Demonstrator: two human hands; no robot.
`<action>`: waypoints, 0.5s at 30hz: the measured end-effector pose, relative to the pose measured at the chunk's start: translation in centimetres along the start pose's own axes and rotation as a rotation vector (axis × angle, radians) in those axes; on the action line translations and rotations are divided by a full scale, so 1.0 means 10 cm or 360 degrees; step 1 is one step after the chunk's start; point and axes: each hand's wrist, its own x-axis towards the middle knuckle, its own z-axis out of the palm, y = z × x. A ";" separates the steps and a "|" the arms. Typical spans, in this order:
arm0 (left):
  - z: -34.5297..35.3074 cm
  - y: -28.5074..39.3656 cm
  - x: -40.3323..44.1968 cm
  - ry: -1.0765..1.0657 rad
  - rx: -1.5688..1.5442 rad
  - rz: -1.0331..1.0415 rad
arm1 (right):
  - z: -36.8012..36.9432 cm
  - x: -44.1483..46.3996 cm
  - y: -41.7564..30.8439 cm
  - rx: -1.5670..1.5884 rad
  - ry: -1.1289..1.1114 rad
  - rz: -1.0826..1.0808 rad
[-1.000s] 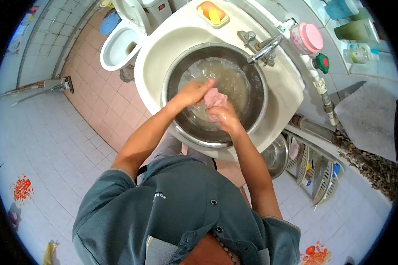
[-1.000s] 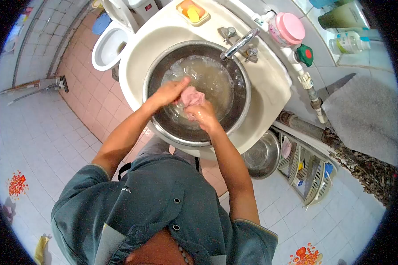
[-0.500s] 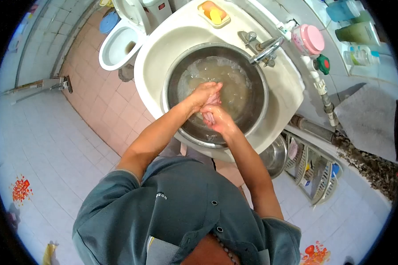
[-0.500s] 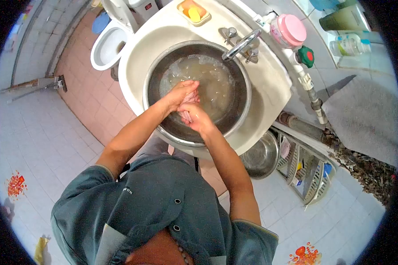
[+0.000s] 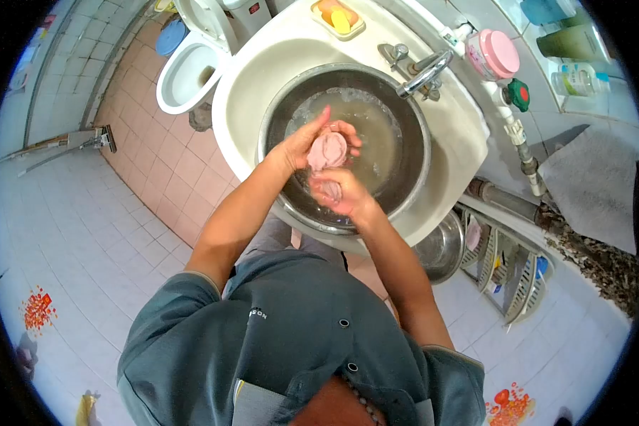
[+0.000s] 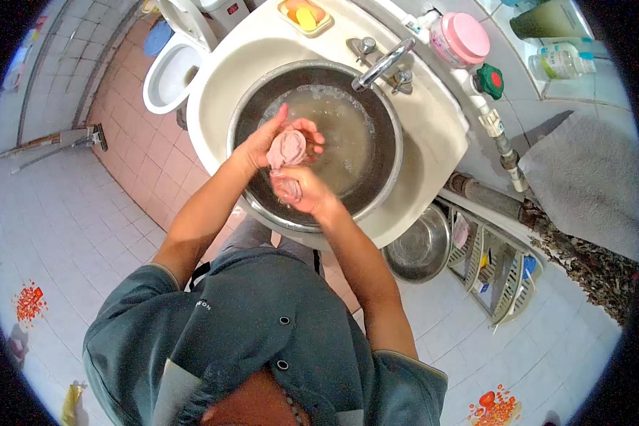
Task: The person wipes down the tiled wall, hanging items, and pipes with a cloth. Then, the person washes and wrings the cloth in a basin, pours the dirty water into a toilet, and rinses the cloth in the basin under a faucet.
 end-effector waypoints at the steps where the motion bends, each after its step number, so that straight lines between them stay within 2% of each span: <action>1: 0.12 0.03 0.01 -0.0003 0.0009 0.0009 | 0.15 -0.06 -0.06 0.0618 -0.0445 0.0066; 2: 0.27 0.00 0.00 -0.0192 0.0111 0.0103 | 0.23 -0.06 -0.06 0.0809 -0.0743 0.0066; 3: 0.38 -0.04 -0.02 -0.0381 0.0211 0.0193 | 0.31 -0.09 -0.08 0.0806 -0.0744 0.0067; 5: 0.38 0.00 -0.03 -0.0398 0.0154 0.0211 | 0.43 -0.14 -0.09 0.1075 -0.0885 -0.0012; 7: 0.20 0.09 0.02 -0.0437 0.0496 0.0018 | 0.41 -0.18 -0.10 0.1095 -0.0835 -0.0009; 8: 0.42 0.11 0.00 -0.0206 0.0665 -0.0003 | 0.37 -0.21 -0.11 0.0962 -0.0560 0.0027; 9: 0.49 0.09 0.02 -0.0205 0.0662 -0.0005 | 0.34 -0.22 -0.12 0.0823 -0.0289 0.0062; 10: 0.54 0.06 0.05 0.0027 0.0832 0.0019 | 0.26 -0.21 -0.13 0.0824 -0.0290 0.0062; 11: 0.57 0.04 0.08 0.0262 0.0999 0.0041 | 0.20 -0.18 -0.16 0.0616 -0.0126 0.0058; 12: 0.60 0.01 0.09 0.0371 0.1043 0.0113 | 0.15 -0.15 -0.17 0.0409 0.0038 0.0052; 13: 0.56 -0.02 0.15 0.0365 0.1047 0.0101 | 0.10 -0.11 -0.19 0.0418 0.0041 0.0042; 15: 0.38 -0.11 0.24 0.0677 0.1098 0.0286 | 0.12 -0.08 -0.29 -0.0138 0.0427 0.0035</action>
